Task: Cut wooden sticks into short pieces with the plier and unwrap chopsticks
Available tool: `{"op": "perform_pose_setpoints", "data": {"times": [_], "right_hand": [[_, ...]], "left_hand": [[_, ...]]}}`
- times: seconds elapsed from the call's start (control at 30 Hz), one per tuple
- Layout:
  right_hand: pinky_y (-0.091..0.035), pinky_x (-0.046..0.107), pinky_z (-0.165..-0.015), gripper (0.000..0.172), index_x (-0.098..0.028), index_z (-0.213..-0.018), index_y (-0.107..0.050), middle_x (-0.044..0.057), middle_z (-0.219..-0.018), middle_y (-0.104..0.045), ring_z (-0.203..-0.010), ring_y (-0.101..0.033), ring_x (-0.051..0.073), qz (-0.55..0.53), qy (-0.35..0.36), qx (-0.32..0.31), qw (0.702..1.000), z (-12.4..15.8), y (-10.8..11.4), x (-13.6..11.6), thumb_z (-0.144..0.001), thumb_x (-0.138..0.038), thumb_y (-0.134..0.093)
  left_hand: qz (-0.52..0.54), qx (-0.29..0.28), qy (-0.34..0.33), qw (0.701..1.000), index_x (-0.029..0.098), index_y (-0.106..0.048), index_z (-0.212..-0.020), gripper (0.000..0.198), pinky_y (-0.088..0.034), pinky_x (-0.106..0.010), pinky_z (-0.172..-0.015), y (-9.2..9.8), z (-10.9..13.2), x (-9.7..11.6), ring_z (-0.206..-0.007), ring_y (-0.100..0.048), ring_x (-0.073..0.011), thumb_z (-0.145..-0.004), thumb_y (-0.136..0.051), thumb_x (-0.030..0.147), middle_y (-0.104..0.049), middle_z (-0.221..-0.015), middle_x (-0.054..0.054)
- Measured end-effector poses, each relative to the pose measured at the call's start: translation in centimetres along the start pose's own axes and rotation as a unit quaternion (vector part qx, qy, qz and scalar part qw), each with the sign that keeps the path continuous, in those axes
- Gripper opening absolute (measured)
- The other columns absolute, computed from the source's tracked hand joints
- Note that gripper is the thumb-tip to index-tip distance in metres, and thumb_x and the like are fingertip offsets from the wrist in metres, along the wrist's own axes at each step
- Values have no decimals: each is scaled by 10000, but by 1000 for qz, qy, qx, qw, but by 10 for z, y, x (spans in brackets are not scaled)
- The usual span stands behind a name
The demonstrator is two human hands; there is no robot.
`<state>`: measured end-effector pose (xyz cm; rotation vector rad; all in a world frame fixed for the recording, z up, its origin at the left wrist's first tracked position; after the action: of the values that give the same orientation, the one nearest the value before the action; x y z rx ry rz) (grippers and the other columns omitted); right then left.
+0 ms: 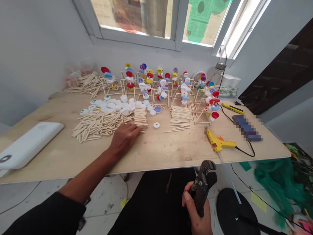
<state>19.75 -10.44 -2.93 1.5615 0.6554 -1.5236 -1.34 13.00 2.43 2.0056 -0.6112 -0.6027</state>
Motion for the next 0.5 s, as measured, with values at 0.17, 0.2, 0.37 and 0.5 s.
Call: {"op": "perform_pose_setpoints", "data": {"times": [0.17, 0.2, 0.37, 0.5], "right_hand": [[-421, 286, -609, 326, -211, -874, -622, 1, -658, -533, -610, -528, 172, 2, -18, 1, 1000, 0, 3, 5, -846, -535, -596], [-421, 288, -613, 327, -212, -869, -624, 0, -655, -532, -611, -529, 173, 2, -21, 1, 1000, 0, 4, 6, -842, -537, -599], [-421, 288, -597, 343, -217, -837, -634, -2, -626, -530, -598, -533, 178, 2, -29, 6, 1000, 2, 7, 10, -813, -558, -618], [-426, 277, -558, 353, -214, -827, -640, 3, -613, -539, -584, -534, 176, 6, -23, 18, 1000, 4, 9, 11, -807, -566, -615]], "left_hand": [[3, 8, -6, 1000, 182, -678, -859, 297, -425, -364, -682, 4, 7, 3, -717, -579, -237, -954, -398, 209, -666, -752, -68], [5, 8, -6, 1000, 183, -678, -858, 296, -424, -363, -682, 4, 8, 3, -714, -580, -236, -955, -401, 215, -666, -746, -67], [26, -3, -10, 1000, 201, -665, -818, 301, -415, -353, -692, 4, 9, 6, -717, -587, -226, -958, -400, 233, -669, -738, -54], [28, -3, -1, 1000, 208, -654, -804, 302, -408, -358, -697, 4, 8, 5, -724, -591, -229, -954, -393, 216, -679, -760, -58]]}}
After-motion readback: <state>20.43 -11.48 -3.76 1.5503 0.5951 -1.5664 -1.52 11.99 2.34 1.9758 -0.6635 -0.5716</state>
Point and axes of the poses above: each hand's wrist, its own z-axis away from the middle knuckle, its own y-axis out of the back of the hand, x = y × z, the point moved 9 cm from there along -z, towards the middle knuckle
